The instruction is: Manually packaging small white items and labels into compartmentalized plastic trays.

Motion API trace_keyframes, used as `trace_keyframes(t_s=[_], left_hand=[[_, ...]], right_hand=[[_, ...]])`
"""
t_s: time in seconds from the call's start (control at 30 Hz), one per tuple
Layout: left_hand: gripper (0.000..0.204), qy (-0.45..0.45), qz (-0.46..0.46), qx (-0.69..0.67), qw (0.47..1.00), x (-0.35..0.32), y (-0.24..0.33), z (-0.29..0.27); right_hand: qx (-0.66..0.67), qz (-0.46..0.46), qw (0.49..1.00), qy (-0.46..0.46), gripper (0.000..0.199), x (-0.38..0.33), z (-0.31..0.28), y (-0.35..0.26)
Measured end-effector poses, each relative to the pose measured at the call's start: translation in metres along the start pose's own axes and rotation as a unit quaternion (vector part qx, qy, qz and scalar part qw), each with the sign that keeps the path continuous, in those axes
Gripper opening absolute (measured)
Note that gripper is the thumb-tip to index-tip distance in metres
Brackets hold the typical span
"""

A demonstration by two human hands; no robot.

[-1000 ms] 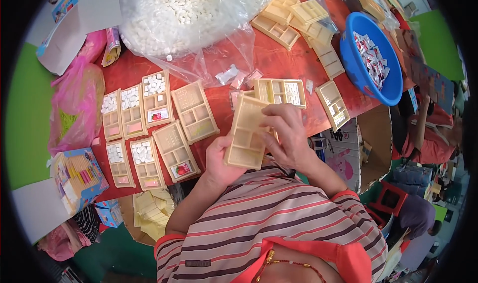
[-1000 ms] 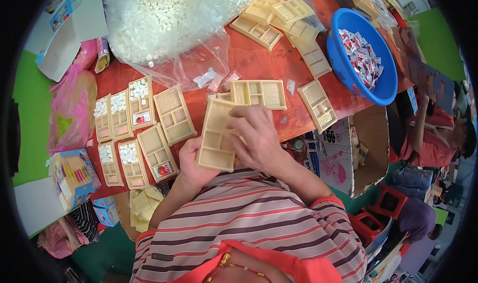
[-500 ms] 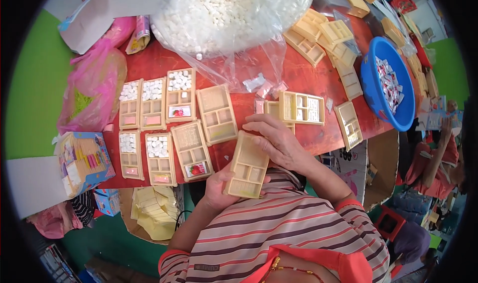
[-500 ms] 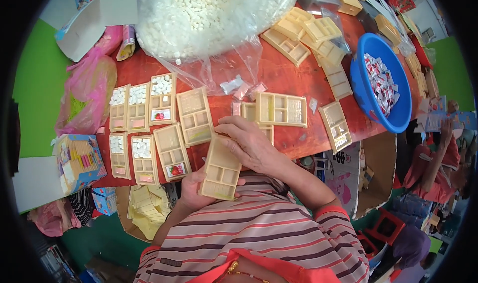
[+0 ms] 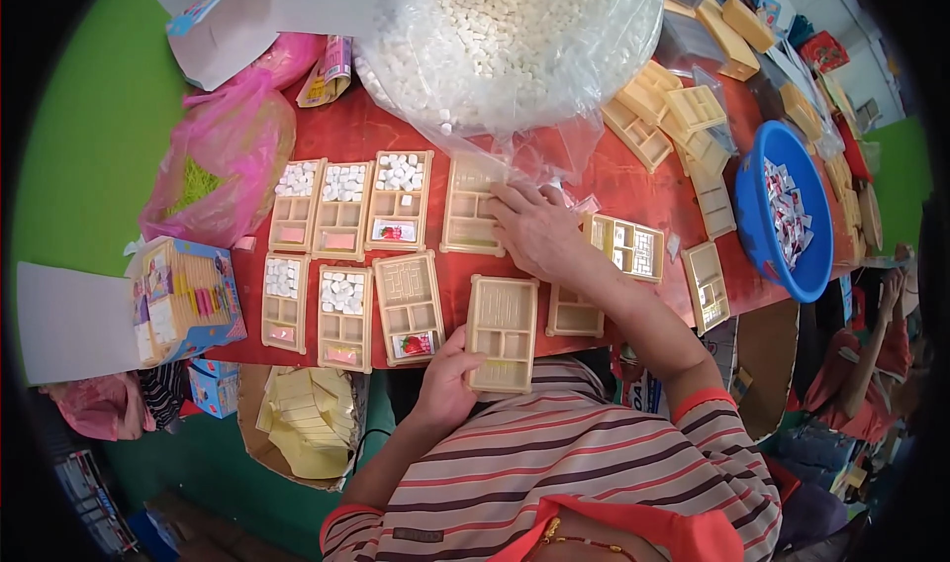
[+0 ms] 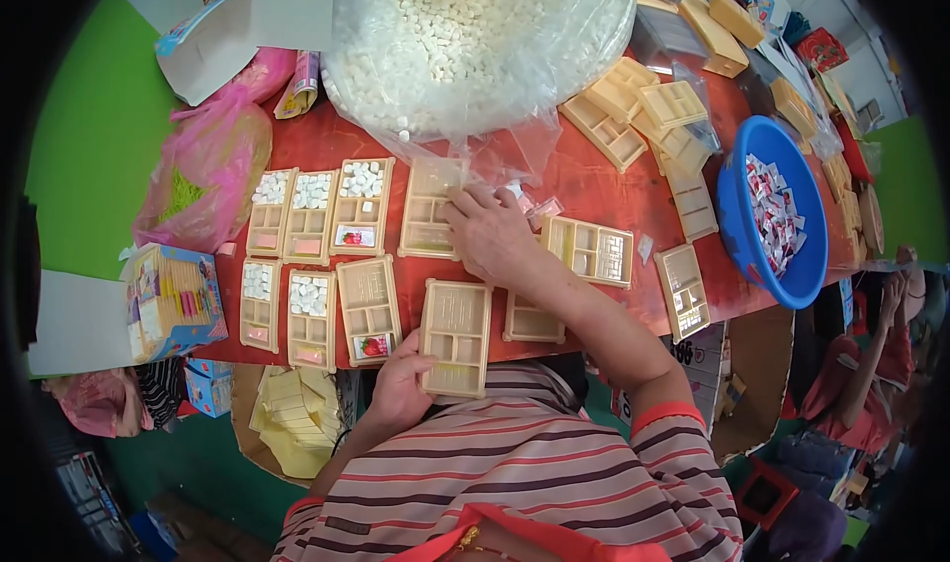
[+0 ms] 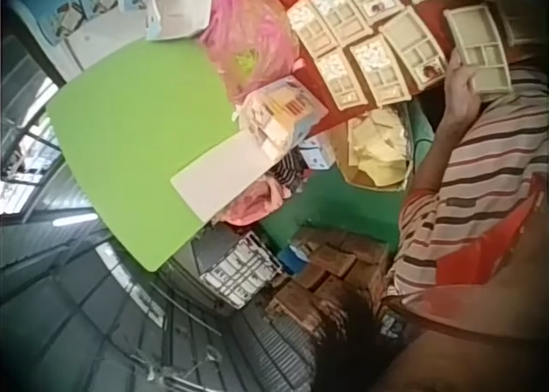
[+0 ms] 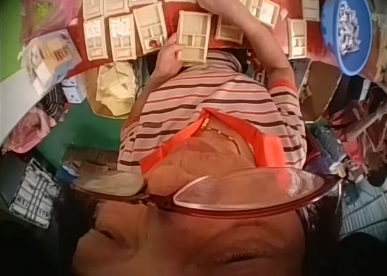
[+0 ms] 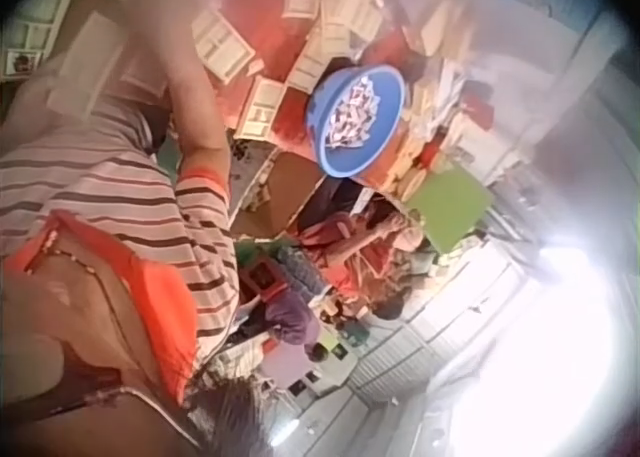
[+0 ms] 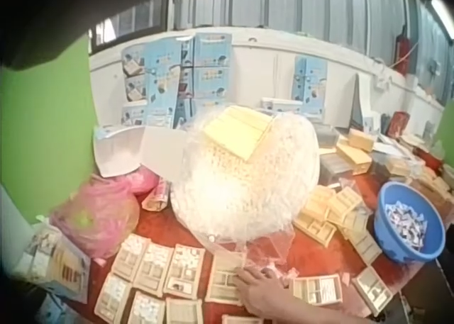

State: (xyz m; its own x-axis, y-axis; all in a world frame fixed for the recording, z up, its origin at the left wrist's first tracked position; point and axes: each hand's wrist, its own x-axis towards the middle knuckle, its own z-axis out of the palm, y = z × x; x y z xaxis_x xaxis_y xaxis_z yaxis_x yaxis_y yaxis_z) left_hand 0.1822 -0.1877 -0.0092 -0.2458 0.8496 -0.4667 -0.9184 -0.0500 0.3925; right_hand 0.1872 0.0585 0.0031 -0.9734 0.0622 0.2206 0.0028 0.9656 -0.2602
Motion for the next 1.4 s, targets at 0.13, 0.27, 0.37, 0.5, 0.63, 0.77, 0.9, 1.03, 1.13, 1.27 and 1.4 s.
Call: trace_keyframes(t_s=[0.13,0.27,0.37,0.5,0.63,0.77,0.9,1.03,1.13,1.27,1.4], left_hand=[[0.046,0.026,0.069,0.009,0.997,0.002,0.008,0.014],[0.054,0.06,0.109,0.017,0.992,-0.003,0.016,0.027],[0.064,0.071,0.124,0.043,0.989,-0.001,0.016,0.03],[0.069,0.095,0.177,0.167,0.965,0.002,0.014,0.03],[0.069,0.065,0.164,0.265,0.948,-0.011,0.016,0.028],[0.06,0.077,0.245,0.454,0.853,-0.017,0.013,0.015],[0.053,0.08,0.272,0.47,0.836,-0.023,0.023,0.02],[0.052,0.035,0.288,0.459,0.84,-0.013,0.047,0.023],[0.052,0.028,0.28,0.479,0.832,0.01,0.078,0.032],[0.057,0.055,0.367,0.695,0.616,0.053,0.131,0.054],[0.067,0.075,0.368,0.869,0.323,0.096,0.161,0.065]], right_hand=[[-0.037,0.002,0.999,0.0,0.032,0.0,-0.006,0.006],[0.006,-0.001,0.999,0.034,0.035,-0.018,-0.026,-0.013],[0.057,-0.041,0.997,0.018,0.041,-0.038,-0.031,-0.03],[0.016,-0.055,0.998,-0.029,0.047,-0.054,-0.016,-0.037],[-0.001,-0.055,0.998,-0.011,0.049,-0.053,-0.015,-0.037],[-0.004,-0.062,0.998,-0.004,0.047,-0.049,-0.019,-0.035],[0.042,-0.063,0.997,-0.011,0.041,-0.042,-0.025,-0.029],[0.022,-0.048,0.996,0.068,0.045,-0.007,-0.031,-0.015],[-0.056,0.002,0.994,0.098,0.057,0.027,-0.04,0.003],[-0.151,0.05,0.979,0.13,0.066,0.055,-0.032,0.045],[-0.217,0.115,0.964,0.103,0.066,0.052,-0.036,0.099]])
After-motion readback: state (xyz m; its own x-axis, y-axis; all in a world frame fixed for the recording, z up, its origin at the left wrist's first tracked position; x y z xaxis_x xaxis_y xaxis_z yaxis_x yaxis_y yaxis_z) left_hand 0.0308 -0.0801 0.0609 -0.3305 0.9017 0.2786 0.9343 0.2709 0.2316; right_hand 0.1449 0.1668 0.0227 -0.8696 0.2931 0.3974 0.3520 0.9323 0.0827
